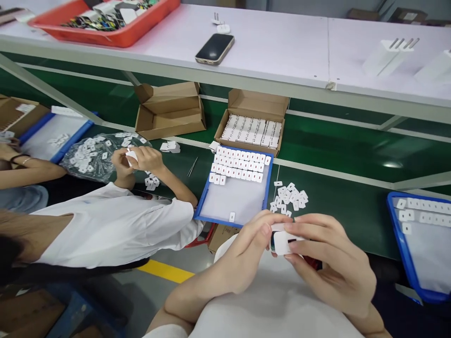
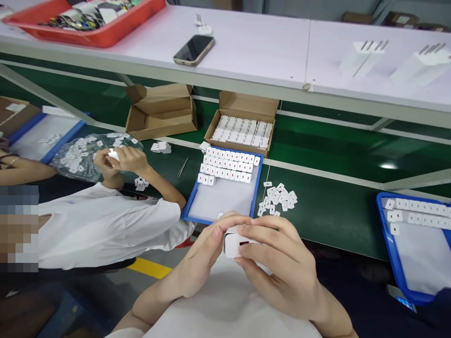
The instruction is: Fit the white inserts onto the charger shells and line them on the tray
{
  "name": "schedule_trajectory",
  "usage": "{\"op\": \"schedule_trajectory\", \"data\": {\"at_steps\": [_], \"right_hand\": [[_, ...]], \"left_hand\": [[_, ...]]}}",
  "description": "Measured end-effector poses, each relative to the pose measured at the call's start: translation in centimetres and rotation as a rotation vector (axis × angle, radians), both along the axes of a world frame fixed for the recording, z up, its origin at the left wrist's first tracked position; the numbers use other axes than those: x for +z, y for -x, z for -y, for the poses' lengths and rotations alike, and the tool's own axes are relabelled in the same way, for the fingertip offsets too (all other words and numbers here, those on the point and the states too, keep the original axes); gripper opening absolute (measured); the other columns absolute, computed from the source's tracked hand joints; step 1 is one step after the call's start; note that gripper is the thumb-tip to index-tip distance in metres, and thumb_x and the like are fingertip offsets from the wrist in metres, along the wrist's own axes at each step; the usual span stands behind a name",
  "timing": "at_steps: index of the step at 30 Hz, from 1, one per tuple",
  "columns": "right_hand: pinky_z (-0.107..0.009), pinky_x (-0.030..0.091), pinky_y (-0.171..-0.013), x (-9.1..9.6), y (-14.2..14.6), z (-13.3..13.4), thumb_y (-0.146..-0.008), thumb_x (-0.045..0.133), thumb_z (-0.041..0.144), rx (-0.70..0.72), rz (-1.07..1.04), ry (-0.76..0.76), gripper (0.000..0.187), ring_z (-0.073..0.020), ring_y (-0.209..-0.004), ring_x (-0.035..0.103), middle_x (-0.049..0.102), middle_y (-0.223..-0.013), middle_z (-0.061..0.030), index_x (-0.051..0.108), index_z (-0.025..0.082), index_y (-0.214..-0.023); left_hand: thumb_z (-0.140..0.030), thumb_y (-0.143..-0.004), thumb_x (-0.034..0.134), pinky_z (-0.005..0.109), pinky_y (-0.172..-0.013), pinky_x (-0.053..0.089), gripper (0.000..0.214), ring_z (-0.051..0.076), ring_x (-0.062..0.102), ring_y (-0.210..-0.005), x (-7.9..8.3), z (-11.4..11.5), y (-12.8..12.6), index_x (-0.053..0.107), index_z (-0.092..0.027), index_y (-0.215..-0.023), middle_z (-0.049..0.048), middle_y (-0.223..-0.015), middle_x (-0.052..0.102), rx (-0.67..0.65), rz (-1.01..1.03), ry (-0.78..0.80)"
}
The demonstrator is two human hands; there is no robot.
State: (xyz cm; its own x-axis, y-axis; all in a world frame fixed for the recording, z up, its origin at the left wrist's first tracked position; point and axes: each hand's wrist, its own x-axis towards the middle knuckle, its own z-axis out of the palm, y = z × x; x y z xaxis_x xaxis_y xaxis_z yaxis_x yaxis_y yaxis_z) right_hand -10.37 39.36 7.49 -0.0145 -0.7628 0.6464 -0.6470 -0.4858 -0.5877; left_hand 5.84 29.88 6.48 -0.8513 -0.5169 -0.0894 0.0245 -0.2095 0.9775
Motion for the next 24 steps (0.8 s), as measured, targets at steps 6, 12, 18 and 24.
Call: {"op": "schedule_trajectory", "data": {"at_steps": [6, 12, 18, 24], "right_hand": [[-0.043, 0.057, -0.083, -0.6, -0.7, -0.2, -0.08, 0.068, -0.006, -0.018, -0.137, 0.03, 0.038, -0.0273, -0.109, 0.06, 0.067, -0.116, -0.0146, 0.067, 0.01, -0.114], [-0.044, 0.059, -0.083, -0.7, -0.9, 0.1, -0.082, 0.065, -0.006, -0.031, -0.216, 0.056, 0.054, -0.0294, -0.115, 0.059, 0.065, -0.122, -0.0147, 0.06, 0.013, -0.132], [-0.048, 0.052, -0.101, -1.7, -1.0, 0.5, -0.089, 0.057, 0.004, 0.05, 0.12, -0.101, 0.046, -0.0291, -0.125, 0.055, 0.056, -0.135, -0.0143, 0.057, 0.02, -0.132], [-0.037, 0.056, -0.091, -1.9, -1.3, 0.7, -0.093, 0.061, 0.024, 0.012, 0.577, -0.344, 0.041, -0.0249, -0.11, 0.058, 0.053, -0.128, -0.0143, 0.054, 0.021, -0.133]], "left_hand": [[-0.053, -0.104, 0.024, 0.036, -0.099, 0.045, 0.056, 0.022, 0.055, -0.114, 0.7, 0.8, -0.3, 0.059, -0.016, -0.125, 0.0115, -0.122, 0.056, 0.018, 0.074, 0.075], [-0.056, -0.102, 0.023, 0.039, -0.099, 0.046, 0.057, 0.024, 0.056, -0.114, 0.6, 1.3, -0.6, 0.058, -0.017, -0.125, 0.0121, -0.121, 0.056, 0.004, 0.023, 0.112], [-0.041, -0.105, 0.036, 0.032, -0.102, 0.043, 0.037, 0.019, 0.054, -0.115, 0.6, 1.3, -1.0, 0.054, -0.02, -0.128, 0.0083, -0.123, 0.054, 0.023, -0.021, 0.173], [-0.037, -0.106, 0.031, 0.03, -0.106, 0.038, 0.034, 0.017, 0.051, -0.119, 0.6, 1.2, -1.2, 0.051, -0.027, -0.132, 0.0047, -0.126, 0.051, 0.05, -0.004, 0.242]]}}
